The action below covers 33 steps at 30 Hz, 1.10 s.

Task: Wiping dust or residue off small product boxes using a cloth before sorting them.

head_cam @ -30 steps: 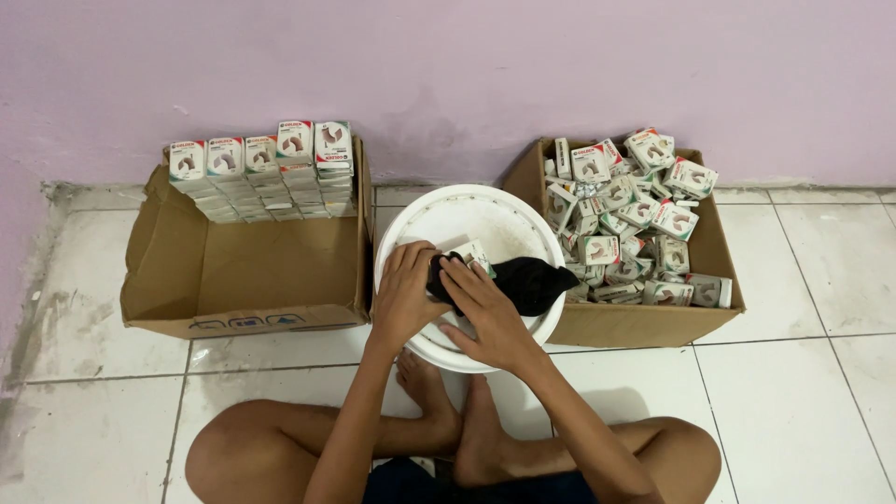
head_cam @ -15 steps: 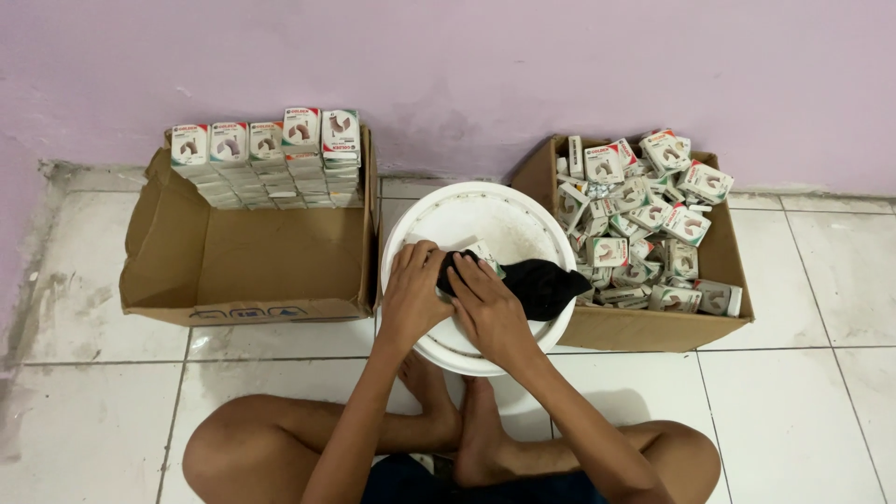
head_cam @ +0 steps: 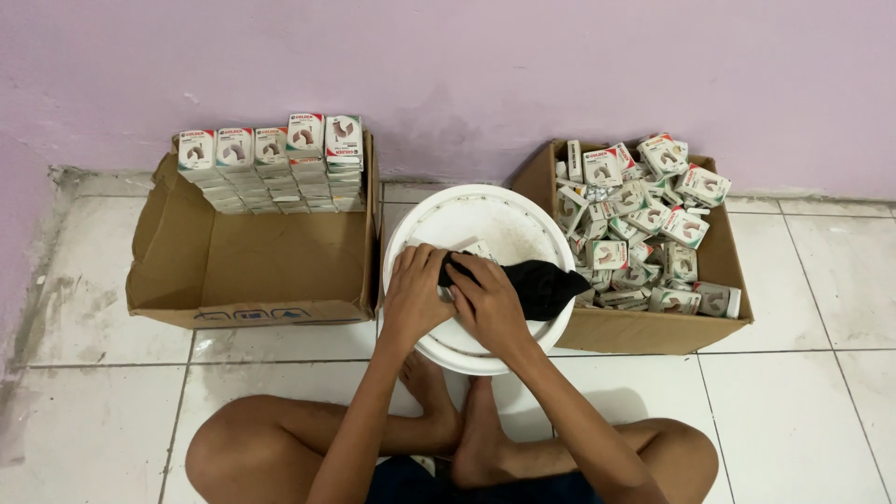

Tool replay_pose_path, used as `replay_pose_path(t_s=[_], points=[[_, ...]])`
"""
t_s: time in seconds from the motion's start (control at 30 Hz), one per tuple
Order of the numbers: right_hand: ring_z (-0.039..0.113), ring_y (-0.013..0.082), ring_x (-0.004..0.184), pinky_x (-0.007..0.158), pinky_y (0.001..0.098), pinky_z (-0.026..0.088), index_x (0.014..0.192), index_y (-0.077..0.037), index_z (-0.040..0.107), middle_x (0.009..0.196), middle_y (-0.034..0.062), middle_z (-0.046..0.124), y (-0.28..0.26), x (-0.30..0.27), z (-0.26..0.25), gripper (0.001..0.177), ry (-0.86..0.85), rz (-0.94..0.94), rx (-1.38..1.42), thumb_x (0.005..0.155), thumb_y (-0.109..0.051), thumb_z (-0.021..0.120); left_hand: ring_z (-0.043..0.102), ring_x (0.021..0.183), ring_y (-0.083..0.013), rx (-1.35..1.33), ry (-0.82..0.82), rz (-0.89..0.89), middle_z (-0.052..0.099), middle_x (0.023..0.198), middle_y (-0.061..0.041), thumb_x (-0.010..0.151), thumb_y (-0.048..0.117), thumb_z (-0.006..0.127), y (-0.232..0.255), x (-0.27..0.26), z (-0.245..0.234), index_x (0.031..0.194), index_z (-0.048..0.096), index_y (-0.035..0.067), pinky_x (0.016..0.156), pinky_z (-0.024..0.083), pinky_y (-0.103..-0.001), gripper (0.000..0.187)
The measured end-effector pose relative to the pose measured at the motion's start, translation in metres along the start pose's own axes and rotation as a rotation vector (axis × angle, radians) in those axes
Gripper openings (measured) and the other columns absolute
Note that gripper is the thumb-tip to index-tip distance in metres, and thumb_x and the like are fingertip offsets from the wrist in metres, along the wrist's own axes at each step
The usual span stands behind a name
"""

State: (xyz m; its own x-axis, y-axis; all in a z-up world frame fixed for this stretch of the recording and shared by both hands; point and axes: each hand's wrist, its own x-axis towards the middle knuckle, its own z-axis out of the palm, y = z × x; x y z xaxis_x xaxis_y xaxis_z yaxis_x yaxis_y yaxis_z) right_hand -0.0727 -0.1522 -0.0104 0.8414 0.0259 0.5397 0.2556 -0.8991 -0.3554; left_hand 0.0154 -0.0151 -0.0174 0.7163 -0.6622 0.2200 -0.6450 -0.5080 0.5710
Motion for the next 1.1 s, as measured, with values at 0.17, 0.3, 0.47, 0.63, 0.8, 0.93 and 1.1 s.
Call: replay_pose_path(t_s=[0.17,0.3,0.47,0.63,0.8,0.93,1.1], points=[[0.063,0.0284,0.122,0.112,0.0432,0.045,0.117,-0.002,0.074,0.127,0.0145,0.069,-0.010,0.005,-0.011,0.023,0.045,-0.019,0.050,0.098,-0.009,0.065,0.051,0.109,-0.0248,-0.022,0.010,0.010,0.058,0.108,-0.008,0.071,0.019,0.072,-0.003,0.000,0.002,0.127,0.064,0.004,0.110,0.037,-0.044,0.058],[0.055,0.0355,0.134,0.119,0.0501,0.038,0.125,0.001,0.067,0.138,0.0209,0.061,-0.016,0.008,-0.012,0.028,-0.001,-0.005,0.056,0.100,-0.005,0.055,0.050,0.111,-0.0247,-0.040,-0.006,-0.007,0.059,0.110,-0.008,0.073,0.022,0.075,-0.004,0.000,0.002,0.125,0.066,0.003,0.113,0.035,-0.045,0.056],[0.054,0.0353,0.136,0.122,0.0493,0.035,0.127,0.002,0.066,0.143,0.0219,0.059,-0.012,0.003,-0.006,0.030,-0.035,-0.043,0.048,0.100,-0.002,0.054,0.050,0.111,-0.0241,-0.034,0.001,-0.012,0.060,0.109,-0.007,0.073,0.023,0.078,-0.003,0.000,0.002,0.123,0.067,0.003,0.113,0.036,-0.044,0.055],[0.056,0.0350,0.134,0.120,0.0501,0.038,0.130,-0.001,0.064,0.138,0.0182,0.062,-0.008,-0.001,-0.005,0.033,-0.013,0.001,0.096,0.098,-0.002,0.057,0.050,0.111,-0.0235,-0.026,-0.004,-0.015,0.059,0.110,-0.007,0.075,0.024,0.078,-0.004,0.001,0.004,0.123,0.067,0.003,0.113,0.036,-0.045,0.054],[0.059,0.0322,0.129,0.116,0.0477,0.042,0.120,0.002,0.068,0.125,0.0151,0.064,0.002,-0.005,-0.004,0.024,0.052,0.077,0.082,0.099,-0.004,0.058,0.050,0.117,-0.0268,-0.037,-0.025,0.017,0.058,0.119,-0.009,0.071,0.030,0.078,0.000,-0.001,-0.004,0.142,0.056,0.009,0.113,0.035,-0.048,0.077],[0.058,0.0339,0.130,0.119,0.0497,0.038,0.122,-0.001,0.069,0.126,0.0156,0.066,-0.013,0.001,-0.008,0.025,-0.009,-0.038,0.105,0.101,-0.008,0.056,0.048,0.121,-0.0285,-0.063,-0.030,0.034,0.058,0.124,-0.011,0.071,0.020,0.074,0.001,-0.005,-0.008,0.148,0.050,0.008,0.113,0.034,-0.048,0.082],[0.054,0.0298,0.137,0.124,0.0522,0.025,0.130,-0.008,0.069,0.137,0.0142,0.065,-0.020,0.002,-0.015,0.034,-0.048,0.059,0.000,0.107,-0.026,0.051,0.048,0.134,-0.0322,-0.163,-0.107,0.013,0.059,0.136,-0.017,0.074,0.017,0.070,0.007,-0.004,-0.016,0.156,0.041,0.007,0.118,0.031,-0.050,0.087]])
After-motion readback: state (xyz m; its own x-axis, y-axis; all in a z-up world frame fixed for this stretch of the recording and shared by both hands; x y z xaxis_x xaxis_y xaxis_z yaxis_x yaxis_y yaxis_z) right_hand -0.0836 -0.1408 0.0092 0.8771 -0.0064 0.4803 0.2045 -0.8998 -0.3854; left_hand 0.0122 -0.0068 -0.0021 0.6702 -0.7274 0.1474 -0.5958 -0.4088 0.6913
